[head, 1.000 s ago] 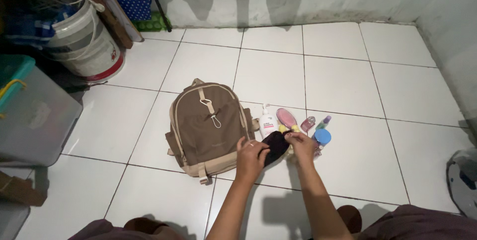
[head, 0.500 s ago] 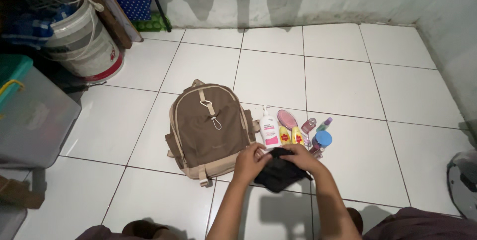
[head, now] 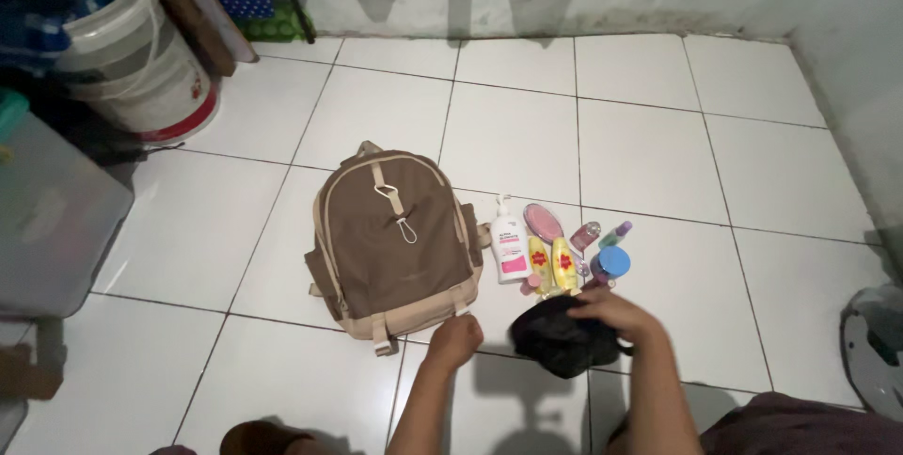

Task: The person sits on the floor and unpacks a backpack, taking out a phone, charger cable, camera mount, toiletry bottles, a hair brush, an eye mask and a small pouch and arranging them on the floor. They open and close the backpack compartments and place items one at a time beside the bag.

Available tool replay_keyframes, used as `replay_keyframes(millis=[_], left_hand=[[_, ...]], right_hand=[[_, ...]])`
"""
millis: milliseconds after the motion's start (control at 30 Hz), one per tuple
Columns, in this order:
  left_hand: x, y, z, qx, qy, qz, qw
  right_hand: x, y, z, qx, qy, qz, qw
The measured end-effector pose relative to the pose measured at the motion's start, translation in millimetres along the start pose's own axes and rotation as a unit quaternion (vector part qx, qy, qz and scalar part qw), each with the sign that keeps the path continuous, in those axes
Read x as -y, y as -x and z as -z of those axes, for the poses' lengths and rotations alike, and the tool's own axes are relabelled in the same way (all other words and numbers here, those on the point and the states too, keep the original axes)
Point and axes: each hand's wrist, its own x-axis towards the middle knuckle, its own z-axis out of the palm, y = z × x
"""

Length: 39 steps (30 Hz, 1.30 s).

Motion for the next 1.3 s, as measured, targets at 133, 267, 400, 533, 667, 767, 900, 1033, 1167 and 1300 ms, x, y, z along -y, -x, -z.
replay_keyframes(millis=[133,267,400,533,667,767,900,1033,1167,1300], left_hand=[[-9.4,0.2,2.8,-0.039,0.142,-0.021,0.989],[-27.7,-6.7,-3.5,-0.005,0.173,-0.001,0.985],[-38.7,-7.6,-8.2,0.009,0.151,0.011,0.988],[-43.4,-4.3,-11.7,0.015,0.102,0.011,0.995],[-46.0,-5.6,-13.6,0.017,0.108,0.02,0.994],[-44.6,-7.6,-19.3,0.021,0.112,0.018,0.993],[-34.5,-13.2,-21.1,0.023,0.125,0.035,0.991],[-12.9,-26.0,-10.3,-0.131,0.111,0.044,0.984],[27.1,-26.2,27.2,-0.399,0.135,0.071,0.904],[66.2,-13.5,79.4,-0.532,0.193,0.117,0.816]], right_hand=[[-10.7,30.1,59.8,-0.082,-0.163,0.026,0.983],[-25.5,51.3,110.2,-0.262,-0.24,0.082,0.931],[-60.4,48.8,131.0,-0.39,-0.216,0.084,0.891],[-88.8,22.1,130.1,-0.532,-0.001,0.021,0.847],[-105.2,3.1,103.6,-0.597,0.136,-0.06,0.788],[-116.9,-11.8,60.5,-0.478,0.244,-0.086,0.839],[-132.0,-13.9,8.2,-0.401,0.324,-0.142,0.845],[-138.1,-13.2,-24.6,-0.491,0.309,-0.072,0.812],[-133.8,-13.8,-41.2,-0.557,0.334,-0.005,0.76],[-129.2,-8.9,-54.0,-0.612,0.363,0.032,0.701]])
